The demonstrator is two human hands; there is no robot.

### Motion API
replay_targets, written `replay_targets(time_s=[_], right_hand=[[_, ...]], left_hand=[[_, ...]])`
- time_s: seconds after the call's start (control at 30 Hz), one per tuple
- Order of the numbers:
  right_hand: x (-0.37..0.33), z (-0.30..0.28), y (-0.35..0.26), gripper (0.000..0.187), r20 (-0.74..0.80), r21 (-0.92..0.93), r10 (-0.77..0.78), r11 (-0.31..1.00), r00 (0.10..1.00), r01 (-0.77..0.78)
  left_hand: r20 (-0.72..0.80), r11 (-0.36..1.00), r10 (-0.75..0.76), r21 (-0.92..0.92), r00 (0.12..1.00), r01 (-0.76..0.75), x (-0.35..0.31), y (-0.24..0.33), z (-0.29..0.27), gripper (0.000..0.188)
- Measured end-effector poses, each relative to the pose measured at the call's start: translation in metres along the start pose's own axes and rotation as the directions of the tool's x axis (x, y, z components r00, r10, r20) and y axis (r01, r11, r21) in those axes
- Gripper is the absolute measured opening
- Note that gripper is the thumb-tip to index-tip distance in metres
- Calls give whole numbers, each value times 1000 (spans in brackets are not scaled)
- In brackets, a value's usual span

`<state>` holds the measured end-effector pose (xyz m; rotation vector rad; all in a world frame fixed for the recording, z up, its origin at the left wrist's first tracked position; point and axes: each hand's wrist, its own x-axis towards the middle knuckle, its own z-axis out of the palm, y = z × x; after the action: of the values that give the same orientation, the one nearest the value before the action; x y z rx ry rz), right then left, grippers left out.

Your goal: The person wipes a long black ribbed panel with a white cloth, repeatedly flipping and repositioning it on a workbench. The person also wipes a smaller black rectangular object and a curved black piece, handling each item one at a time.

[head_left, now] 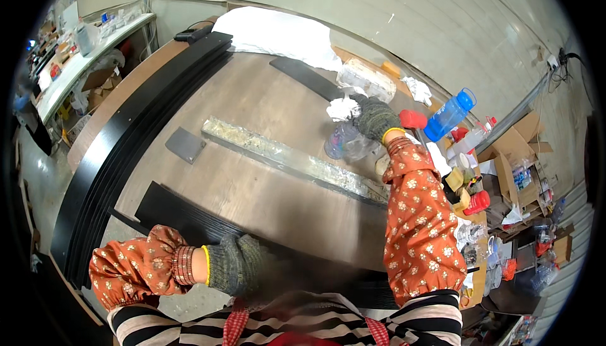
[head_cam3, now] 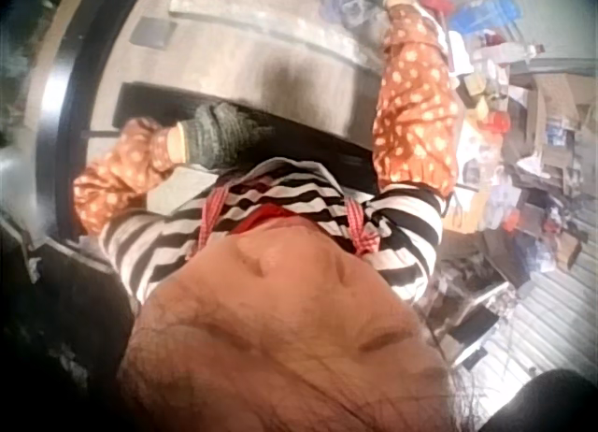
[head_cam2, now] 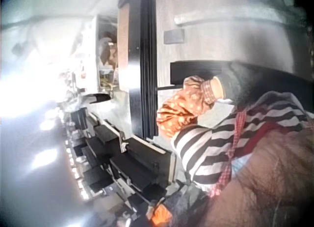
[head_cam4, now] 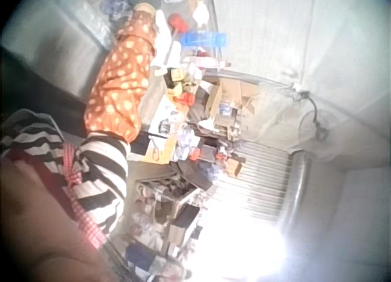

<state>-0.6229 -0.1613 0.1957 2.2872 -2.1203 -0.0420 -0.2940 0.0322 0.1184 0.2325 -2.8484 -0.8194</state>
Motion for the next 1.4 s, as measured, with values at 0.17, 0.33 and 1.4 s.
replay_targets(time_s=[0.17,0.33,1.4], right_hand=[[9,-20,12,65,-303,199,0,978,953,64],[-21,-12,20,51,-420,463,77,875,904,140],[-114,82,-3,33,315,948,-243,120,917,-294]], left_hand=[[132,993,-119,37,984,115,-8,3,-12,35],[245,993,106,-74,964,-90,-10,-17,-17,30],[-361,866,-454,-394,815,308,61,-112,-94,21]])
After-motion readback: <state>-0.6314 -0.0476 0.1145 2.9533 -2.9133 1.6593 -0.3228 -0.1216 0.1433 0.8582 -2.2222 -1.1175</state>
